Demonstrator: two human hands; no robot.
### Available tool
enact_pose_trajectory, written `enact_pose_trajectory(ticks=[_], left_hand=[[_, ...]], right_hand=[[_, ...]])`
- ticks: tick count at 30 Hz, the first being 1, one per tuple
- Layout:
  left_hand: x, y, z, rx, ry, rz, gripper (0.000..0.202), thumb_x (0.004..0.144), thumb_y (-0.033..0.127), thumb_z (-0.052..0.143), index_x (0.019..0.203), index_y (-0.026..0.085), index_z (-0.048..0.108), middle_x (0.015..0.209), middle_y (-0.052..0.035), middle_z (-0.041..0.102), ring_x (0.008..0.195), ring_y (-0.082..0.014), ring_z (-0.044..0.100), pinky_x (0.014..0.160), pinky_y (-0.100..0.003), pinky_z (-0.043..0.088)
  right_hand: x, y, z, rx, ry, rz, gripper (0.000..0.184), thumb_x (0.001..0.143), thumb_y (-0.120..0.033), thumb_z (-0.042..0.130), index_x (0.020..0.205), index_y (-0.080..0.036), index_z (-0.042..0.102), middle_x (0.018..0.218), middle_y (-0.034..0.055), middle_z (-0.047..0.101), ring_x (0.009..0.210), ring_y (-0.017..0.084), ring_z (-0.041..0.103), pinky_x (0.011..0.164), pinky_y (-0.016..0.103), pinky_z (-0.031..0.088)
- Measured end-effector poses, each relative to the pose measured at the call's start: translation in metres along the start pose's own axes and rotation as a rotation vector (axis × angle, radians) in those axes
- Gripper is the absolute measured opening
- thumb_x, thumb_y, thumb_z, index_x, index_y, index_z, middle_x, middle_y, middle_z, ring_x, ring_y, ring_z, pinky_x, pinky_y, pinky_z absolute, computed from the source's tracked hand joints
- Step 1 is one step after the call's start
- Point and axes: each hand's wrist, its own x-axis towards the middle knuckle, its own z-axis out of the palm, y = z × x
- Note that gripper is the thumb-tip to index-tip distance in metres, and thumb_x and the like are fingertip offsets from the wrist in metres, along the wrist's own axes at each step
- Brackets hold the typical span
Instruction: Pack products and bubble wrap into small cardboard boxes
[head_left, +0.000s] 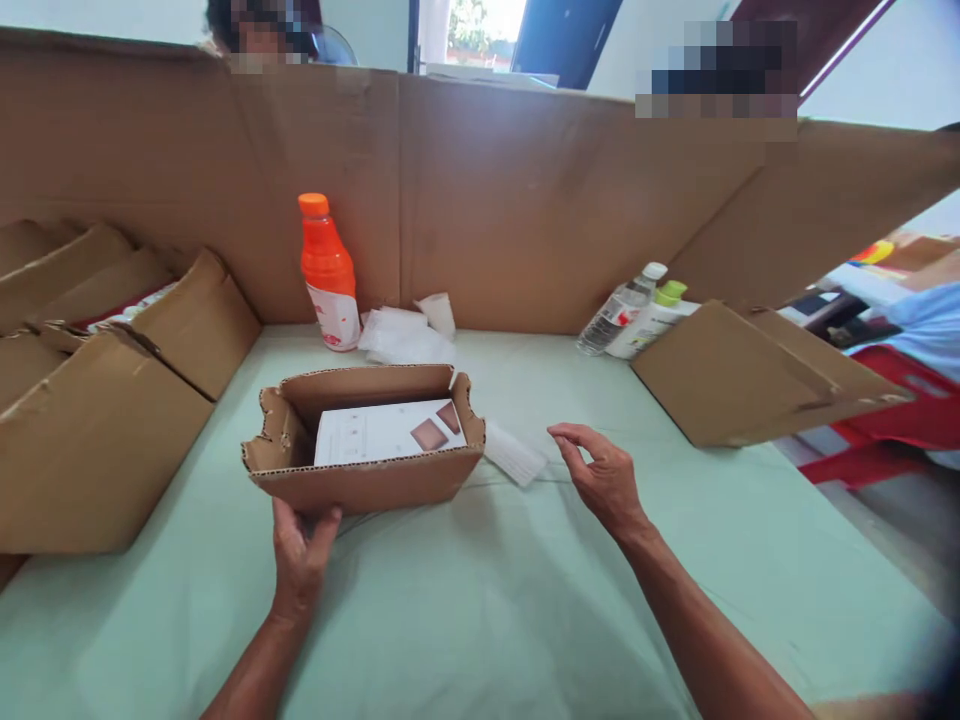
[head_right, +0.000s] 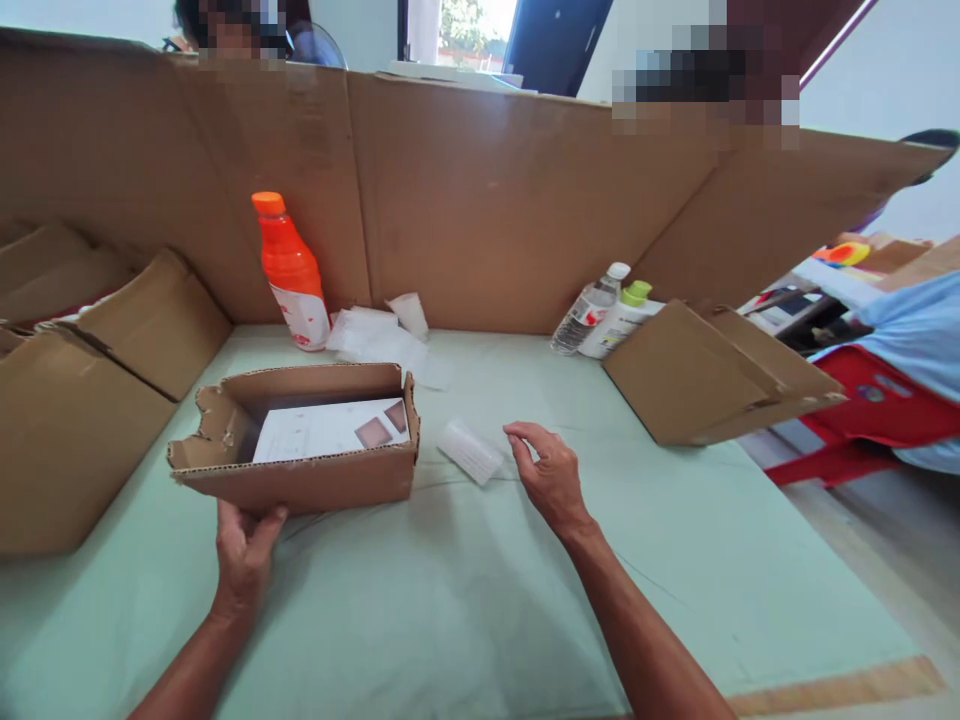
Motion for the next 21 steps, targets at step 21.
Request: enact_pose_trajectory(ticks=[21], left_hand=[[0.002,0.019,0.008,0.025,-0.072,0.004,0.064,0.079,0.042,0.072,0.133,0.017,0.048,0.125,-0.0118,0.062,0.12,-0.0297,0.058,0.106,-0.042,0.044]], right_hand=[[-0.015,-0.091,0.053,0.165,-0.33,-0.219,0.057,0.086,-0.049,0.063,0.134,-0.02,0.052,0.119,0.0145,0.068,0.105,0.033,0.064,0.089,0.048,0.048]])
